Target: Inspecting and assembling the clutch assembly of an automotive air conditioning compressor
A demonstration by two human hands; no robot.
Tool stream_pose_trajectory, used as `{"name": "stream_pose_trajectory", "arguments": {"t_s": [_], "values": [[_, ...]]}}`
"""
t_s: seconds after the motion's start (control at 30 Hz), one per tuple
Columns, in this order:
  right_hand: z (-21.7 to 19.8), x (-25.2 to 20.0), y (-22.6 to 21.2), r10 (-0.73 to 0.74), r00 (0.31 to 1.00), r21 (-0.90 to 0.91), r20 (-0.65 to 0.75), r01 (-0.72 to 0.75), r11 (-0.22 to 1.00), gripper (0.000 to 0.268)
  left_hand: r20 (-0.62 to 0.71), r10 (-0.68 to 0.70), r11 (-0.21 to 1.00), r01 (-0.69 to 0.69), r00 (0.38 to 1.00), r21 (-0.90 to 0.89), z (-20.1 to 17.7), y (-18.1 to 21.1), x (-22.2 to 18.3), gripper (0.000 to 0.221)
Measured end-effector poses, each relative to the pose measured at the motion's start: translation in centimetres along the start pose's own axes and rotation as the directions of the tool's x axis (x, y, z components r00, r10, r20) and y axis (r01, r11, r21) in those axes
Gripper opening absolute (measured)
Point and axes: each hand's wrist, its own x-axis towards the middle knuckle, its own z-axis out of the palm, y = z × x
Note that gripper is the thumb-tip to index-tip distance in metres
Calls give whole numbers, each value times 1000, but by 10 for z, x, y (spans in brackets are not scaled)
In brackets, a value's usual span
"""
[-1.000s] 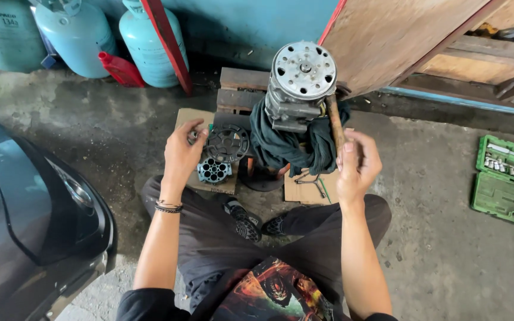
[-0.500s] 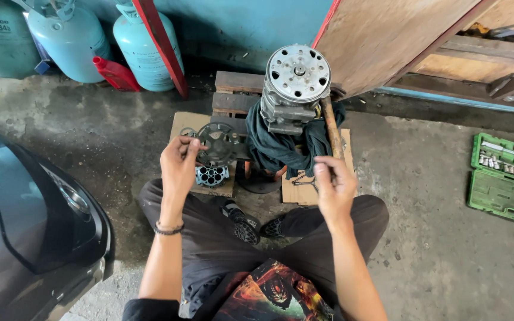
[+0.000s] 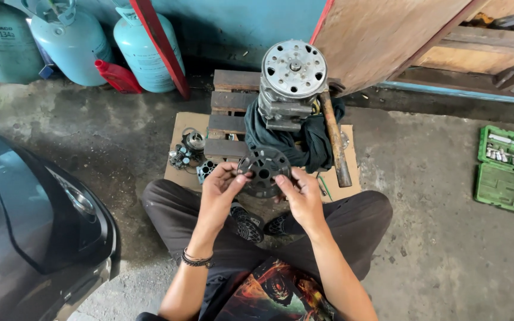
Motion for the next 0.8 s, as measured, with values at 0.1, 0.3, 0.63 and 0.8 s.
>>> {"name": "stream_pose_trajectory", "arguments": {"t_s": [0.1,0.3,0.63,0.8], "values": [[4,-8,1,99,994,58,55,-102,993,18,185,-4,981,40,983,-190,12,-21,-12,59],[-20,-9,29,262,950,-206,169,-226,952,27,-23,-477,600,307,878,-739,50,6,-33,74],[-50,41,-39,-278,944,-973,-177,-124,196,29,295,76,569,201,953,-797,18,-21,-18,89],[-51,36,-22,-476,858,-778,-193,162,607,14,271,74,610,171,960,-774,12,-27,-12,87]]}}
